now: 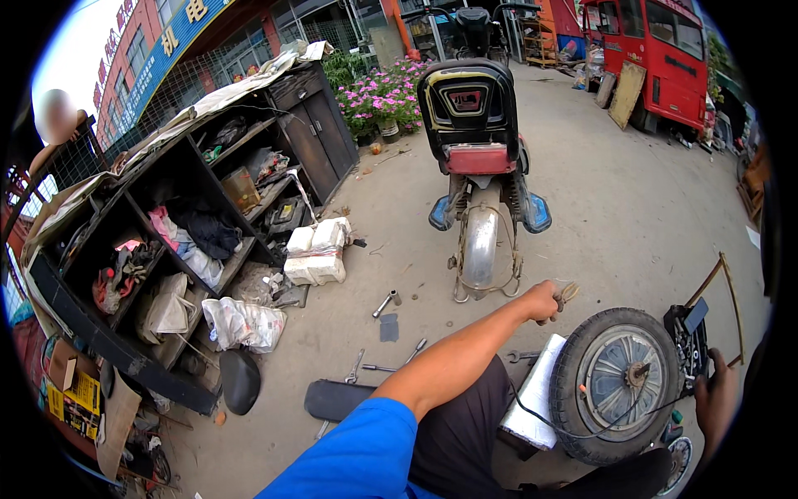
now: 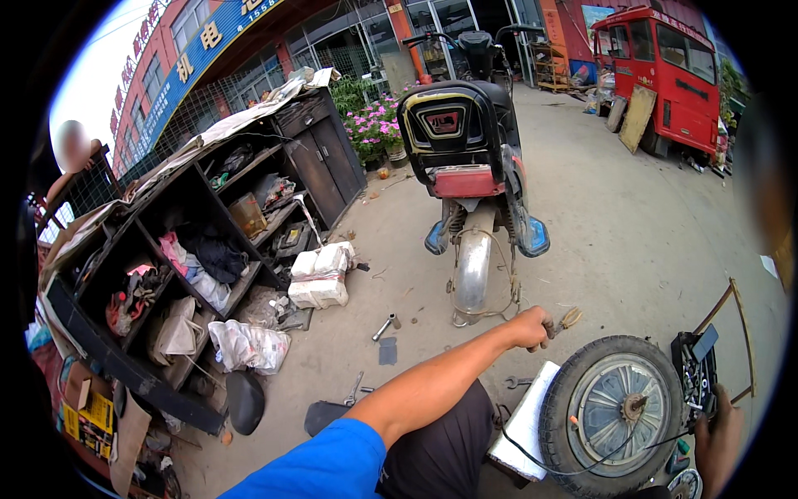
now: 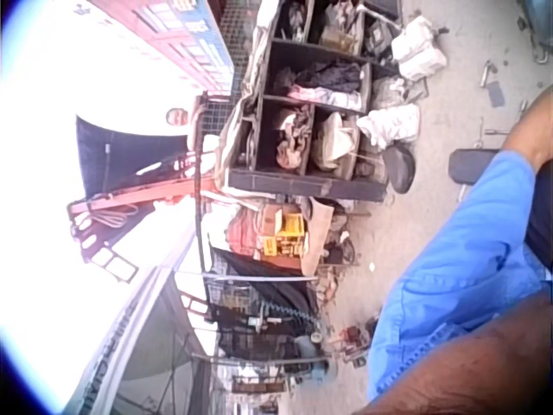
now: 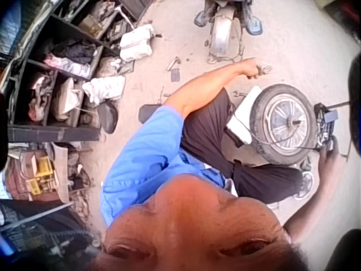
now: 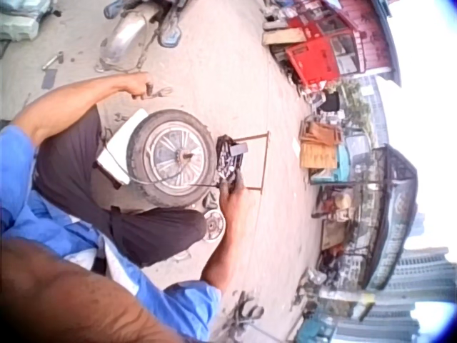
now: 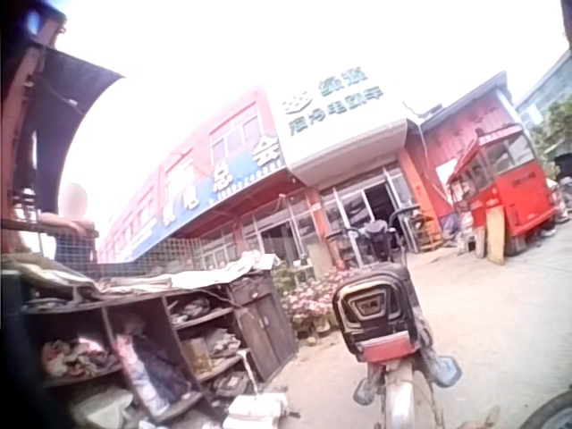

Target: The person sits on the ground and uses a screwdriver to manipulate the valve stem of a scooter tire. They repeatedly insert the tool into the valve and adjust it while the tire rests on their lap.

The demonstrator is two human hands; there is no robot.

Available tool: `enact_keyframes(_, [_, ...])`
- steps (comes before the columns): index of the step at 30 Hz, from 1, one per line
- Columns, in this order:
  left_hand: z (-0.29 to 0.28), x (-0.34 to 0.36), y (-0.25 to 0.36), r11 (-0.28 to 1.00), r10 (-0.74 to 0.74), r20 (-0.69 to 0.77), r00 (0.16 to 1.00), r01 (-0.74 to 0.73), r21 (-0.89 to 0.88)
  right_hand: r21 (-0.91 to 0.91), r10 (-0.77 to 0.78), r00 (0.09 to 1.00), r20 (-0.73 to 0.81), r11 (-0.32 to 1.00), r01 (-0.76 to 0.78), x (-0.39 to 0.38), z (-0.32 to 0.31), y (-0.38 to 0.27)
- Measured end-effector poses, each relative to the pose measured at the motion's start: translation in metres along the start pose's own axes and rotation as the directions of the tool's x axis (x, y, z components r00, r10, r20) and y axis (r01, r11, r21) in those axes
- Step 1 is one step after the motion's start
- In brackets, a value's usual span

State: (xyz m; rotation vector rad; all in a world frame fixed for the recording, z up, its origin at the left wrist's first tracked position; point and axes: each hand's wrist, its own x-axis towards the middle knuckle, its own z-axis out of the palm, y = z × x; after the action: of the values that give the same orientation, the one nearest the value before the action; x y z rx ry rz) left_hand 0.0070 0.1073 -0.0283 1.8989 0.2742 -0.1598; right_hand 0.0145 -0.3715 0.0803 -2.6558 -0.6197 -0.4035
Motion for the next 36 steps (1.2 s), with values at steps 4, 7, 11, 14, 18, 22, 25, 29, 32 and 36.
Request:
enact_keyframes(4, [0.000,0.000,0.000,1.000,-0.002,0.003,1.000,0.002,0.012,0.204,0.087,0.991,0.098,0.973,-0.105,0.007,0.006,0.015])
enact_keyframes(7, [-0.002,-0.002,0.001,1.000,-0.004,0.004,1.000,0.004,-0.017,0.201,-0.056,0.987,0.148,0.979,0.026,0.004,-0.005,0.019])
enact_keyframes(11, [0.001,-0.001,0.003,1.000,-0.010,-0.004,1.000,0.010,-0.017,0.214,0.035,0.977,0.213,0.973,-0.082,0.003,-0.016,0.012])
enact_keyframes(14, [0.000,0.003,-0.003,1.000,0.006,0.006,1.000,-0.006,-0.022,0.082,-0.016,0.992,0.122,0.997,0.006,0.003,-0.005,0.030])
enact_keyframes(18, [0.000,0.003,-0.004,1.000,0.012,0.003,1.000,-0.012,-0.014,-0.054,-0.116,0.991,0.062,0.991,0.120,0.004,-0.006,0.029])
enact_keyframes(22, [-0.001,0.001,-0.004,1.000,0.010,-0.001,1.000,-0.010,-0.017,-0.137,-0.034,0.999,0.022,0.990,0.037,0.004,0.001,0.018])
enact_keyframes(25, [-0.002,-0.004,0.002,0.999,-0.001,-0.006,1.000,0.001,0.048,-0.052,-0.055,0.995,-0.088,0.997,0.051,0.004,0.013,0.009])
enact_keyframes(29, [-0.002,-0.005,0.004,1.000,0.001,-0.004,1.000,-0.001,0.027,0.310,0.171,0.971,0.167,0.926,-0.216,0.015,0.009,0.020])
enact_keyframes(32, [-0.002,-0.005,0.002,1.000,0.006,-0.005,1.000,-0.006,0.024,0.513,0.216,0.896,0.388,0.757,-0.405,0.019,-0.008,0.007])
enact_keyframes(36, [-0.002,-0.004,0.003,1.000,-0.006,-0.003,1.000,0.006,0.004,0.584,0.117,0.918,0.378,0.740,-0.334,0.016,-0.013,0.015])
